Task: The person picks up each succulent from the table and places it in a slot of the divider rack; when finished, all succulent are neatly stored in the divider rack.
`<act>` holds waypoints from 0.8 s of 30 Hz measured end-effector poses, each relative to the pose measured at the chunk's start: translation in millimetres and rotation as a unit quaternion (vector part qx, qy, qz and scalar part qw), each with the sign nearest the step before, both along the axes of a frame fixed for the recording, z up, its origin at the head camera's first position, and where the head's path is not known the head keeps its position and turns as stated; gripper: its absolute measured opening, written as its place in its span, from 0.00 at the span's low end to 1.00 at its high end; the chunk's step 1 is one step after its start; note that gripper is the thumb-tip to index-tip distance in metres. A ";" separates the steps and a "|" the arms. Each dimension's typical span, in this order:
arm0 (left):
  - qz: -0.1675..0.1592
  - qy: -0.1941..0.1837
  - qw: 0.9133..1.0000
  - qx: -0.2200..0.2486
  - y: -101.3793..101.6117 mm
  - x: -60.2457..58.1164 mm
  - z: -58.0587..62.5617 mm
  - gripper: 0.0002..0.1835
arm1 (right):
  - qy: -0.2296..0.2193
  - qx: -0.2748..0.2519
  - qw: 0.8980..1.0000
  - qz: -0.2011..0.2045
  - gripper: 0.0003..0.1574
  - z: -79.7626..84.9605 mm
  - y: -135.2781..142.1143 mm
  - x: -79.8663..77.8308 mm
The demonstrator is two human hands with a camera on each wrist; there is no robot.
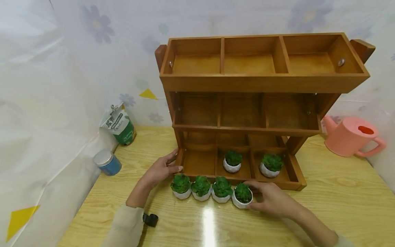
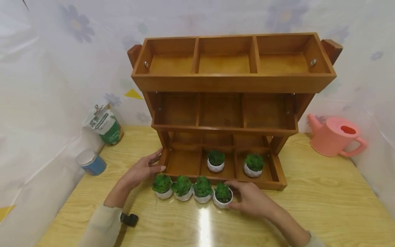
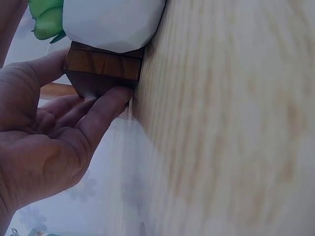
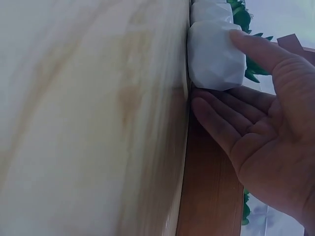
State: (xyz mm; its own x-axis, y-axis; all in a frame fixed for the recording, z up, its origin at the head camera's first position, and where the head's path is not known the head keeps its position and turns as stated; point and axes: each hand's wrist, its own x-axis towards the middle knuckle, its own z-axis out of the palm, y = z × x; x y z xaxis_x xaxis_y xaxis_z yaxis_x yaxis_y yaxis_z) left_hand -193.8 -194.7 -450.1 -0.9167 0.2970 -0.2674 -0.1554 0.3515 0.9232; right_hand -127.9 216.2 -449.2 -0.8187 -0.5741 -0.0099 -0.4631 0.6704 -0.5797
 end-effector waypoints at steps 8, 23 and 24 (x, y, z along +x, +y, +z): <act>0.006 -0.006 1.000 0.003 0.7 0.4 0.8 0.43 | 0.003 -0.026 1.000 -0.015 0.42 5.0 7.9 4.3; -0.011 0.004 1.000 0.003 -0.4 0.5 -0.2 0.42 | -0.014 -0.057 0.997 -0.045 0.47 40.0 -4.9 -3.4; -0.011 0.005 1.000 0.003 -0.1 0.5 -0.1 0.42 | -0.014 -0.058 0.997 -0.047 0.47 41.7 -7.5 -4.7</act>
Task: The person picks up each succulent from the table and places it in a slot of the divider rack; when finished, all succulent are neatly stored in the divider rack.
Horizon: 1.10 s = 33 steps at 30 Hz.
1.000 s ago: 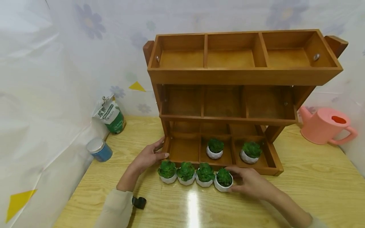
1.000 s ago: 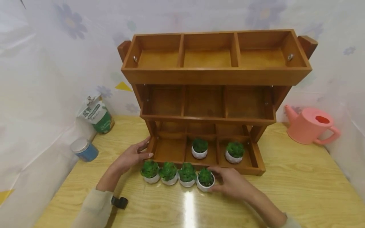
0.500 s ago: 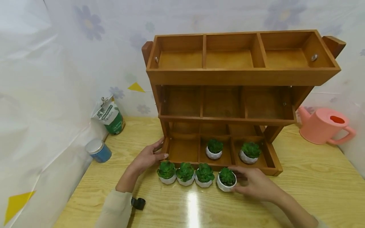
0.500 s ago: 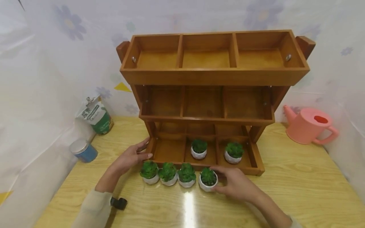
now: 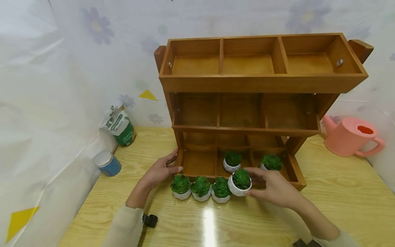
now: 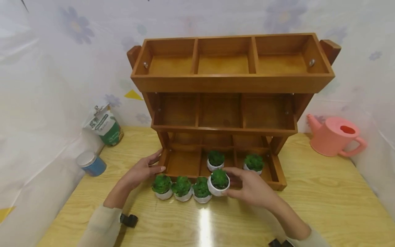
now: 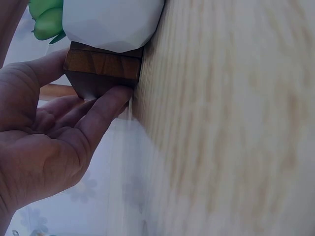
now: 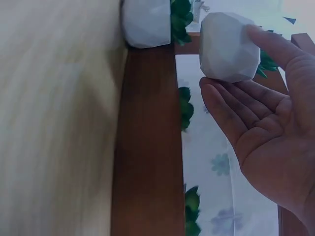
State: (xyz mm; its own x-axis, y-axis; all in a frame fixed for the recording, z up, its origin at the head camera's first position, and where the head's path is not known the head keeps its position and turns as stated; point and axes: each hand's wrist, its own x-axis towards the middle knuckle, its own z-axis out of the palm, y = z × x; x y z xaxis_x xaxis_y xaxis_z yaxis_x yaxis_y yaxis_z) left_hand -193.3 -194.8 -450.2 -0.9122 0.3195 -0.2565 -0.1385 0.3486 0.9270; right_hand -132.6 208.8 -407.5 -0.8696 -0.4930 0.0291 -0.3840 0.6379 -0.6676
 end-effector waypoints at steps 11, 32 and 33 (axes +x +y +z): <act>0.005 -0.001 1.000 -0.001 2.8 -0.9 3.3 0.43 | 0.004 -0.026 1.000 -0.003 0.46 12.9 -23.9 -18.4; -0.009 -0.003 1.000 0.002 1.0 0.5 2.0 0.43 | -0.050 -0.067 0.996 -0.032 0.43 4.3 -64.9 -52.9; -0.008 -0.002 1.000 0.002 0.6 0.6 2.1 0.43 | -0.051 -0.069 0.996 -0.031 0.43 4.3 -67.7 -54.5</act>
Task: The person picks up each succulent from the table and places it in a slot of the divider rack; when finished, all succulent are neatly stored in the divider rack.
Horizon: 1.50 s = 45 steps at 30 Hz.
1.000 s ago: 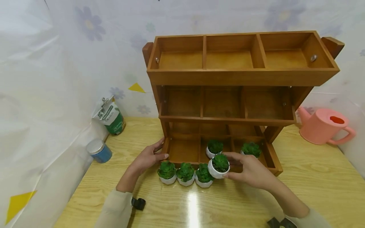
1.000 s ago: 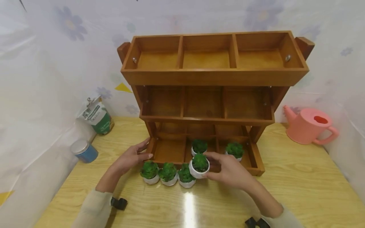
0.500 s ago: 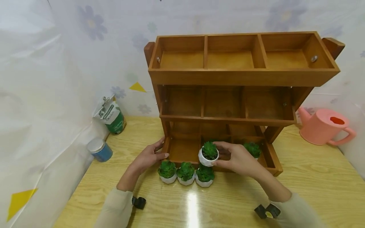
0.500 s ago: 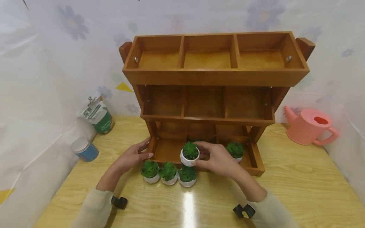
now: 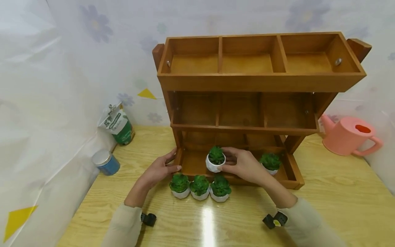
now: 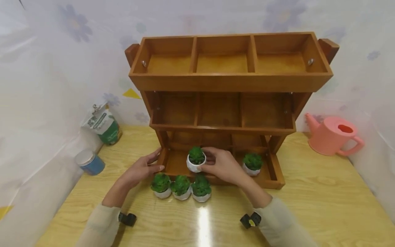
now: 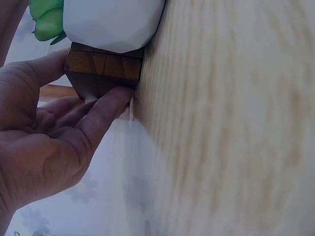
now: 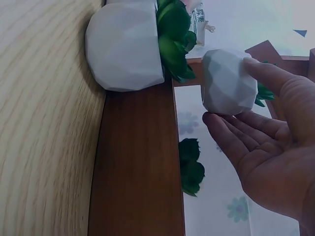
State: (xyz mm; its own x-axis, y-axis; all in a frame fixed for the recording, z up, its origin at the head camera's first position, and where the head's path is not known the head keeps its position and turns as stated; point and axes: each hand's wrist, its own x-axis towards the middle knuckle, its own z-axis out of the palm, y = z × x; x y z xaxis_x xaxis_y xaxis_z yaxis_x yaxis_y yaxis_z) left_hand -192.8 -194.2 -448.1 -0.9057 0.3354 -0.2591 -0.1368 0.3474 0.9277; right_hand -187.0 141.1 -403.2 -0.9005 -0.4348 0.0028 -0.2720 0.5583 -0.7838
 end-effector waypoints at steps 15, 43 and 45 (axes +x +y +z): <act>0.008 0.012 1.000 -0.024 -4.7 4.3 0.6 0.43 | 0.010 -0.008 0.999 0.031 0.40 -2.9 -42.6 -18.8; -0.004 0.024 0.999 -0.027 -1.3 -1.0 0.2 0.42 | 0.068 0.133 0.986 0.075 0.36 -23.6 -83.1 -37.1; -0.005 0.022 0.999 -0.024 -0.6 -1.3 0.5 0.42 | 0.060 0.130 0.987 0.076 0.35 -24.5 -84.5 -37.2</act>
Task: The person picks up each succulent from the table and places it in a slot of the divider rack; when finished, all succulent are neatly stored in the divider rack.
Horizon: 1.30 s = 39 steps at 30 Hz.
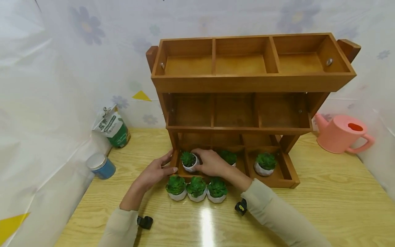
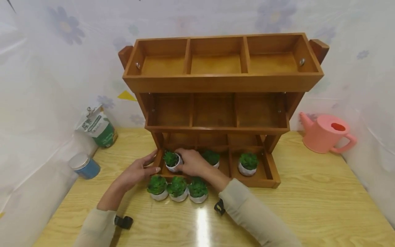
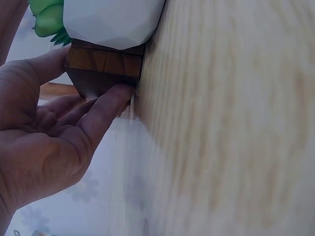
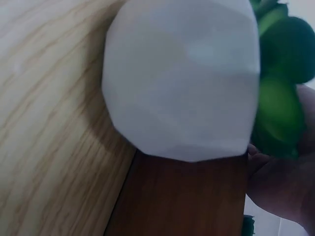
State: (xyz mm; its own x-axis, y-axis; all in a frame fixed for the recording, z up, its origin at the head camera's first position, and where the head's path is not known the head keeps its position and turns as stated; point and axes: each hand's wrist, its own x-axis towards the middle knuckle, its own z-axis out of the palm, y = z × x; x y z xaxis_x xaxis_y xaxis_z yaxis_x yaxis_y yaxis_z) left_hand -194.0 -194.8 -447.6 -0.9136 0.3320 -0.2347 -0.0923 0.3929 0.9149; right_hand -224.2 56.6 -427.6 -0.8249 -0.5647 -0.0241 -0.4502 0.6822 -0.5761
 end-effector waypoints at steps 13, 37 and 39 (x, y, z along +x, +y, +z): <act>-0.004 -0.005 1.000 -0.009 0.5 -0.8 0.9 0.42 | -0.020 0.031 0.999 0.009 0.37 3.0 -5.1 2.2; 0.012 -0.023 1.000 0.008 1.6 0.9 -1.5 0.42 | -0.015 -0.060 0.998 0.027 0.47 34.8 47.5 19.3; 0.011 -0.022 1.000 0.004 0.5 1.0 -1.1 0.42 | -0.025 -0.078 0.996 0.020 0.48 39.5 57.7 22.4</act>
State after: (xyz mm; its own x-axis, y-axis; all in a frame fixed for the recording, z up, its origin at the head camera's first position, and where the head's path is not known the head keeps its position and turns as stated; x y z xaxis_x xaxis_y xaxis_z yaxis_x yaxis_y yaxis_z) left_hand -193.0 -194.4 -448.7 -0.9091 0.3146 -0.2730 -0.1415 0.3832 0.9127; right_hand -201.8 114.3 -388.2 -0.8013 -0.5977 0.0262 -0.4437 0.5643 -0.6962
